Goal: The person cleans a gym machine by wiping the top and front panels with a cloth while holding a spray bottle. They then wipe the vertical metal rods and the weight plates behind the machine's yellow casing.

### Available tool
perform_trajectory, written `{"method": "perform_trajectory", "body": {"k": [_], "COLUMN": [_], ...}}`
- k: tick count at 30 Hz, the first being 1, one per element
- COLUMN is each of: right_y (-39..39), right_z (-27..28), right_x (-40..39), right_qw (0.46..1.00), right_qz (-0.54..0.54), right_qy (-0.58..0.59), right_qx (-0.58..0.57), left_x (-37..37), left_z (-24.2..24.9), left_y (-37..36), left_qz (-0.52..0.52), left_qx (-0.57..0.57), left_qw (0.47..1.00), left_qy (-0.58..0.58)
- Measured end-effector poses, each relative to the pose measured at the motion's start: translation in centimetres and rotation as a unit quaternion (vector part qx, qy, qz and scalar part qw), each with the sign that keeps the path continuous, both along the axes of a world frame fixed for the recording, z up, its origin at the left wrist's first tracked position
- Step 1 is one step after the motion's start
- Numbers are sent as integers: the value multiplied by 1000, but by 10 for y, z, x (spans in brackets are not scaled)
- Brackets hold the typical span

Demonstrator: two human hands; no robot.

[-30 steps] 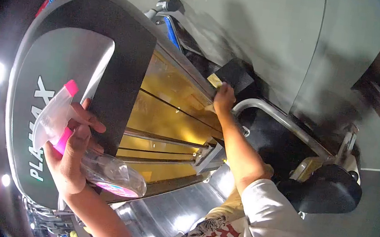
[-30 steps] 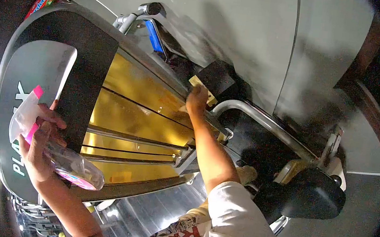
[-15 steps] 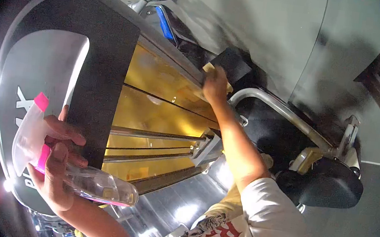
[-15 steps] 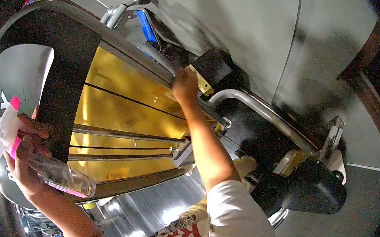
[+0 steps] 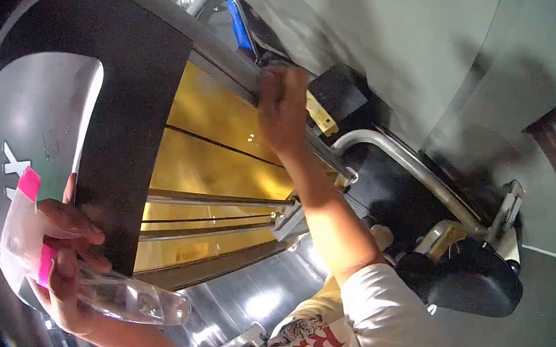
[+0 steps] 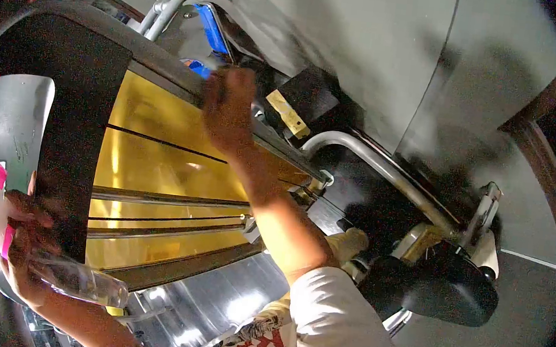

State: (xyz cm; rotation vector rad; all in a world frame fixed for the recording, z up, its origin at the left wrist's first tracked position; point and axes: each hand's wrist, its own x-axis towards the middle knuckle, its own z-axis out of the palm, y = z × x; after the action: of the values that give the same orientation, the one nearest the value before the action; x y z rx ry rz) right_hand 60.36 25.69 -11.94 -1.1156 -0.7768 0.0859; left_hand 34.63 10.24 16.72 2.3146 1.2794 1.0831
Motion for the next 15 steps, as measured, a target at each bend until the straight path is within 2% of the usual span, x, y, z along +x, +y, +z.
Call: {"method": "perform_trajectory", "body": {"k": [1,3,5,7,10,11,14,15], "right_y": [1,3,10,-4,-17,-16,3,1], "right_z": [-13,-74,-182,-238,-238,-231,-178,-138], "right_x": [0,0,12,8,2,-1,6,7], "right_qw": [997,994,986,964,946,952,968,982], "right_qz": [4,30,37,24,15,27,55,54], "right_qy": [44,85,-33,114,196,191,171,139], "right_qx": [68,-56,-161,-239,-257,-239,-176,-120], "left_x": [-1,-6,-6,-2,19,29,55,58], "left_z": [-1,-1,-1,0,-1,-1,0,-1], "left_y": [-3,-10,-12,-12,-5,-4,-2,-2], "left_qz": [-2,2,8,12,19,19,15,11], "left_qx": [5,9,11,12,5,1,-6,-6], "left_qw": [1000,1000,1000,1000,1000,1000,1000,1000], "left_qy": [-17,-19,-15,-9,-3,-2,-7,-11]}}
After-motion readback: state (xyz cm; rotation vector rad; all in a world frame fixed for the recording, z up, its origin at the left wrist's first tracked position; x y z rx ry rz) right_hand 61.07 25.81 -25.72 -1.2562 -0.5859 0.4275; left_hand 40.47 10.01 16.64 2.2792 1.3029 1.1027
